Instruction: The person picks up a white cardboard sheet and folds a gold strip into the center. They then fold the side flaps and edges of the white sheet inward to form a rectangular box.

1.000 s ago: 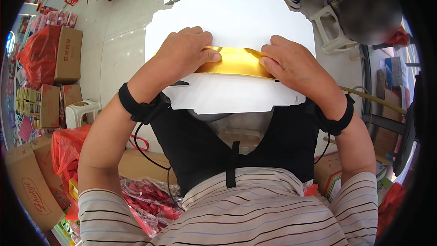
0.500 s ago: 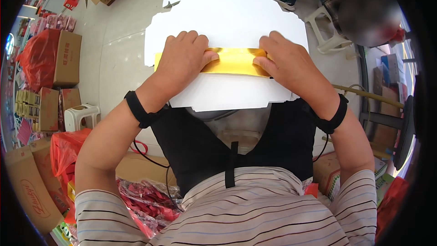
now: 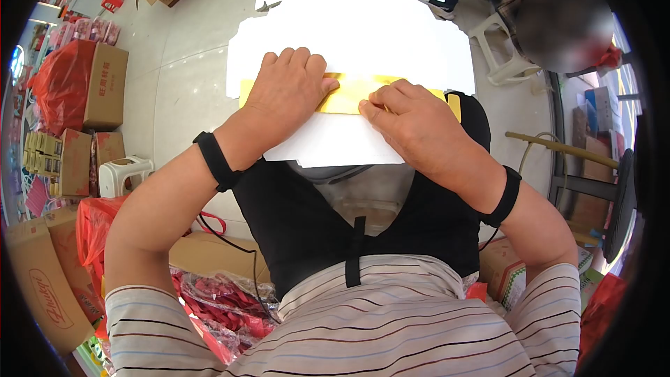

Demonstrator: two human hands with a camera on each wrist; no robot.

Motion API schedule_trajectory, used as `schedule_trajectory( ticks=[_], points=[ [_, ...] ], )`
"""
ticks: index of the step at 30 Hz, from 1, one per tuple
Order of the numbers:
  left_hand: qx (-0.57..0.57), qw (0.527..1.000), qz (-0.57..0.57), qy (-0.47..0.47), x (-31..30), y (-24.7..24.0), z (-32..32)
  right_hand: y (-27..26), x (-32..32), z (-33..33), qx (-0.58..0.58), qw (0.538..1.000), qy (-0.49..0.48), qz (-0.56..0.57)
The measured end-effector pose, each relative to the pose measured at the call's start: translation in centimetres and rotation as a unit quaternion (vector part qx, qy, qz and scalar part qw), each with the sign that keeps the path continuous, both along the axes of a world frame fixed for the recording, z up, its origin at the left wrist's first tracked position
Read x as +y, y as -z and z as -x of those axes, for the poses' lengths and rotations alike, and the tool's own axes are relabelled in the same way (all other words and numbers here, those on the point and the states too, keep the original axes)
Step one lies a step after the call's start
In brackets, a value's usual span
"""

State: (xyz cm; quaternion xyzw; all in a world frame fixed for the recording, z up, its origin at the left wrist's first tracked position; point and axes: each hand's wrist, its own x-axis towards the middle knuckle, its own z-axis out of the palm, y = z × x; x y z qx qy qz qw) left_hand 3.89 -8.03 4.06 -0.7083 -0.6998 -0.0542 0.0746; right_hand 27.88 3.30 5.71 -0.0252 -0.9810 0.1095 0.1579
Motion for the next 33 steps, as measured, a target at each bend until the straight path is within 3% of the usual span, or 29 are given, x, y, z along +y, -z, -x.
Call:
schedule_trajectory(
  ticks=[5,8,17,23,29,33],
  points=[
    [0.008,0.999,0.032,0.001,0.0,-0.6,0.1,0.2,0.1,0.0,0.01,1.0,0.003,0.007],
    [-0.047,0.998,0.041,0.025,0.3,-0.9,1.1,0.0,0.4,0.1,-0.001,1.0,-0.002,0.025],
    [-0.091,0.982,0.164,0.007,1.6,-2.6,1.7,-0.1,1.1,1.0,0.004,0.996,0.042,0.08],
    [-0.1,0.98,0.173,0.008,2.0,-2.2,2.2,-0.5,2.0,1.5,-0.025,0.977,0.106,0.185],
    [-0.121,0.975,0.184,-0.004,2.2,-2.4,2.0,-1.1,3.1,1.6,-0.061,0.985,0.131,0.098],
    [-0.098,0.98,0.171,0.007,2.1,-2.5,1.9,-1.4,3.2,1.8,-0.061,0.979,0.153,0.12]
  ],
)
